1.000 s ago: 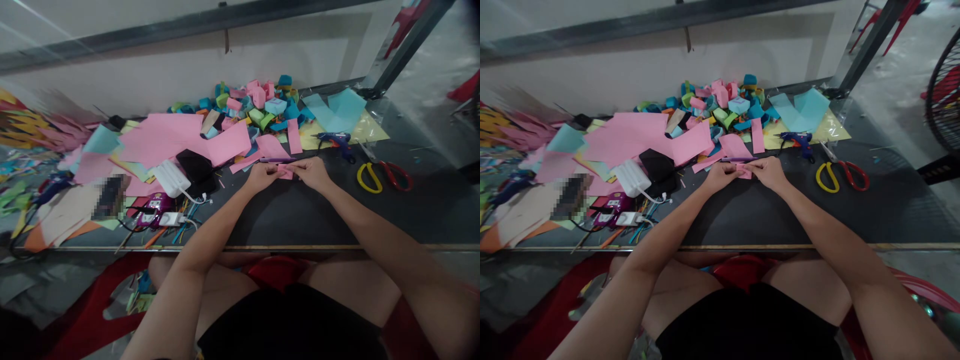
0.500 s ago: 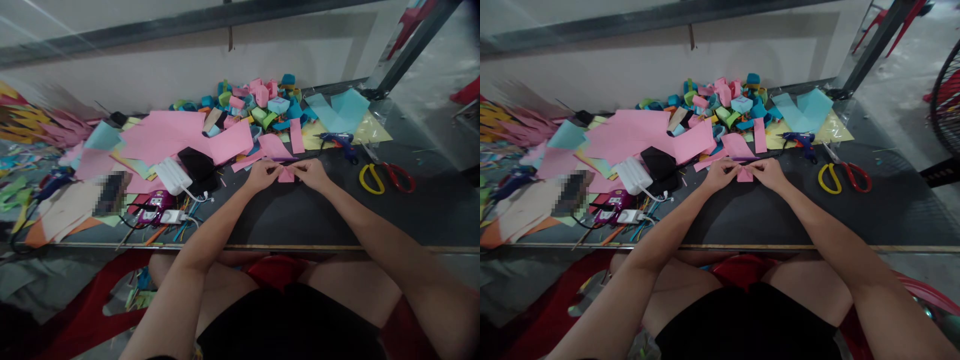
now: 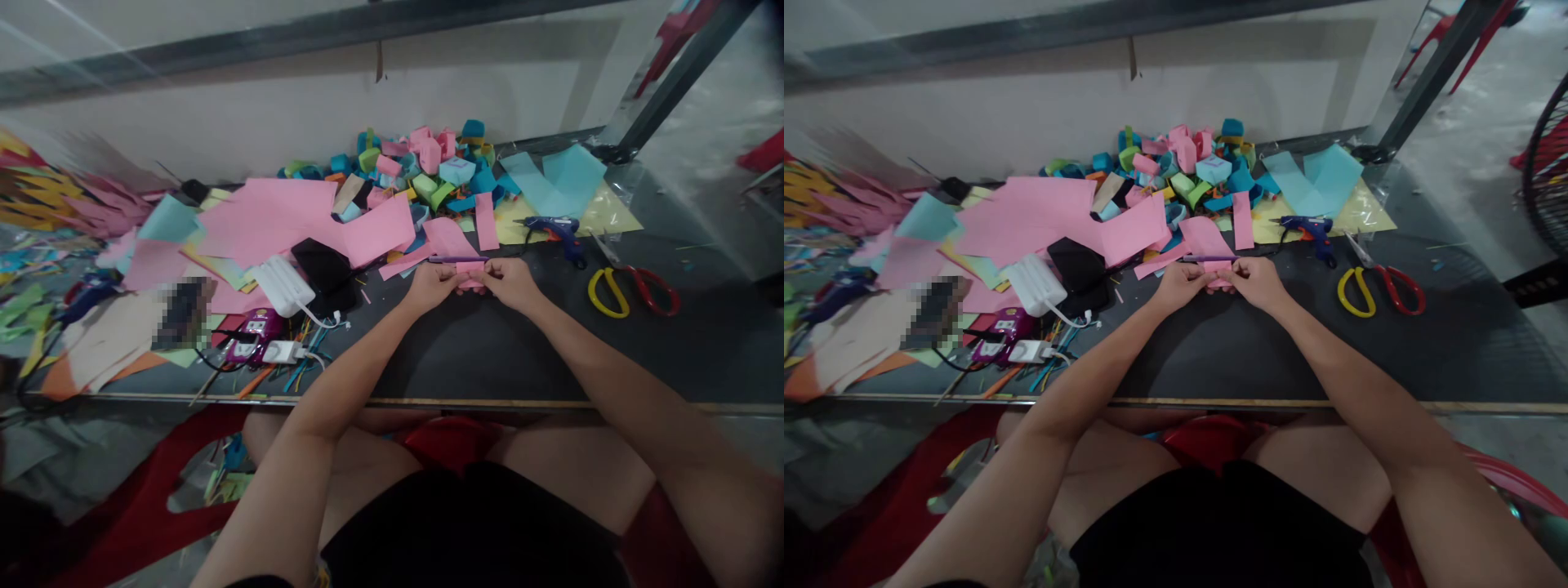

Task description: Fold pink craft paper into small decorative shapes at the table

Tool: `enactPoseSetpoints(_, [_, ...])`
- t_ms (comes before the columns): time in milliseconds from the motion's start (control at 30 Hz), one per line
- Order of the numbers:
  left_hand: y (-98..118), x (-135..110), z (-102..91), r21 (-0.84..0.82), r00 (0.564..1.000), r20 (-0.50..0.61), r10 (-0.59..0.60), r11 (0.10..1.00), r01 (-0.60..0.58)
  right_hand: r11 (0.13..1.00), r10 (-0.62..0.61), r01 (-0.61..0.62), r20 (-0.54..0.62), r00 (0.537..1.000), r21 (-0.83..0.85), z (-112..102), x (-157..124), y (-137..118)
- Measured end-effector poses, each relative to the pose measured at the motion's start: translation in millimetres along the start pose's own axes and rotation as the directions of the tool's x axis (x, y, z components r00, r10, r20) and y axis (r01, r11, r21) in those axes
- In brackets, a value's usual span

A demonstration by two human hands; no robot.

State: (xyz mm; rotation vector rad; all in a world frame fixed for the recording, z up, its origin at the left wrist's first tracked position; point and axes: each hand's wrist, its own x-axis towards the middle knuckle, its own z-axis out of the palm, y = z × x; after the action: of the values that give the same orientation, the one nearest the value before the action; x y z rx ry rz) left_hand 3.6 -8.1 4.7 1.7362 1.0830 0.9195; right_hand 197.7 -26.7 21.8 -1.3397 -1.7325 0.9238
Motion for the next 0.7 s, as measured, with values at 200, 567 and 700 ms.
enactPoseSetpoints(200, [-8.9,4.6,-0.3,-0.041,1.000,-0.014,-0.019,0.999,0.019,0.997,0.038,-0.040,0.031,0.999,0.069,4.0,3.1,6.4])
enactPoseSetpoints(567, [-4.6,6.6,-7.8,-0.143,0.986,0.165,-0.025,0.988,0.049,0.998,-0.036,0.031,0.094,0.995,0.057,2.4,1.2,4.8])
enactPoseSetpoints(700, [-5.0,5.5,-7.7,-0.103,0.973,0.229,-0.014,0.994,0.039,0.999,-0.009,0.001,0.191,0.982,0.037,0.1,1.6,3.5])
